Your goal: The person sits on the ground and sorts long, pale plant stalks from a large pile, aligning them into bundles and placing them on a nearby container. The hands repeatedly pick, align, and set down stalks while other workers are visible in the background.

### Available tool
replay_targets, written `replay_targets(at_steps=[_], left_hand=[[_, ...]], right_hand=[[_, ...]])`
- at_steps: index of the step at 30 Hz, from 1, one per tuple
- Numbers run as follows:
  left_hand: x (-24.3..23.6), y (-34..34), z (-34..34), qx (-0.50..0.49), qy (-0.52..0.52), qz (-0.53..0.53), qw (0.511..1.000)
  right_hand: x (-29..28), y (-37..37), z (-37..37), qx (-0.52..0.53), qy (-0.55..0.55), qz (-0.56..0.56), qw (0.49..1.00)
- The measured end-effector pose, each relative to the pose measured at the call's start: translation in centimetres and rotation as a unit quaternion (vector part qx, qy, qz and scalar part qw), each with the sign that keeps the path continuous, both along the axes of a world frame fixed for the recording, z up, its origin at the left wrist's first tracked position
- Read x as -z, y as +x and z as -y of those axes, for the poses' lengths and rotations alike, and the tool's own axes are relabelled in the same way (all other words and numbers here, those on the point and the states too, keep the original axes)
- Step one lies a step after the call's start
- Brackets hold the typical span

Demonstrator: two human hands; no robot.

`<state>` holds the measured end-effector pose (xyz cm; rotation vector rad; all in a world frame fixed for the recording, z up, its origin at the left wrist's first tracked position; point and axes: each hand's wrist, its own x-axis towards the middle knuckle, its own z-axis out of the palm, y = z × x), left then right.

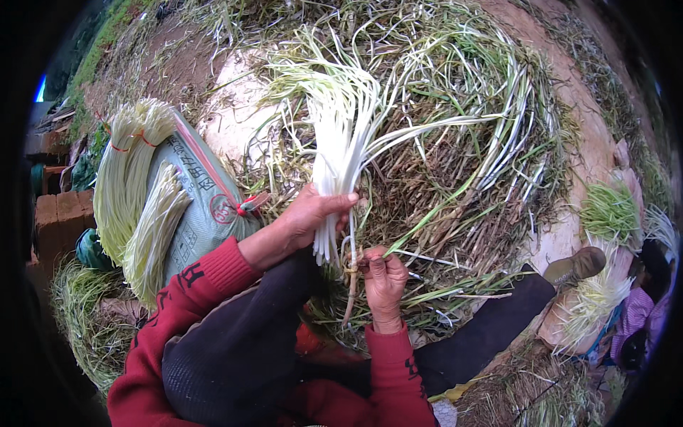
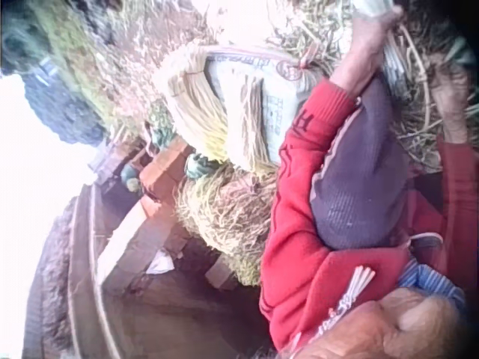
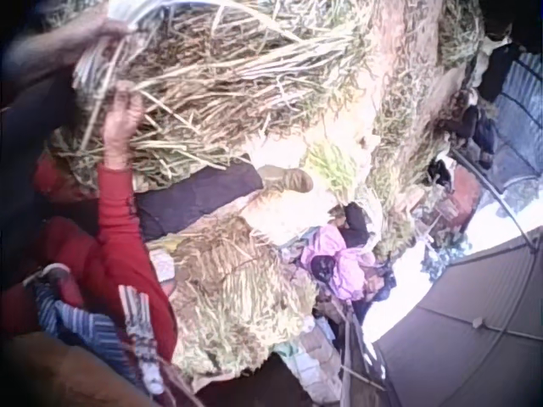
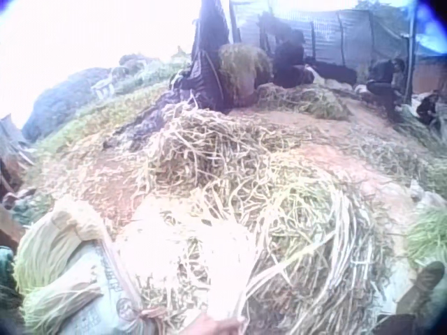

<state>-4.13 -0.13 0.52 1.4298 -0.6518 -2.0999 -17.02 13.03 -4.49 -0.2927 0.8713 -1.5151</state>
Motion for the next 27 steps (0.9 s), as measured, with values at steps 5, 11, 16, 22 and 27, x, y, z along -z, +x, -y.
replay_targets(at_steps=[5, 11, 16, 22, 27], left_hand=[[-0.4, 1.6, 3.6, -0.087, -0.052, 0.004, 0.995], [-1.9, 4.1, 6.8, -0.111, -0.062, -0.034, 0.991], [-2.0, 5.2, 4.6, -0.11, 0.007, -0.242, 0.964], [-0.9, 2.7, 2.0, -0.032, 0.03, -0.197, 0.979], [-0.3, 1.4, 0.1, -0.028, 0.029, -0.085, 0.996]], right_hand=[[-3.1, -3.4, -7.7, -0.164, 0.056, -0.268, 0.948], [-3.8, -5.5, -15.4, -0.543, 0.103, -0.594, 0.585], [-5.9, -3.8, -4.6, -0.335, 0.027, -0.679, 0.652], [-4.8, 1.9, 4.3, -0.126, -0.052, -0.175, 0.975], [-3.5, 2.2, 4.5, -0.092, 0.034, -0.185, 0.978]])
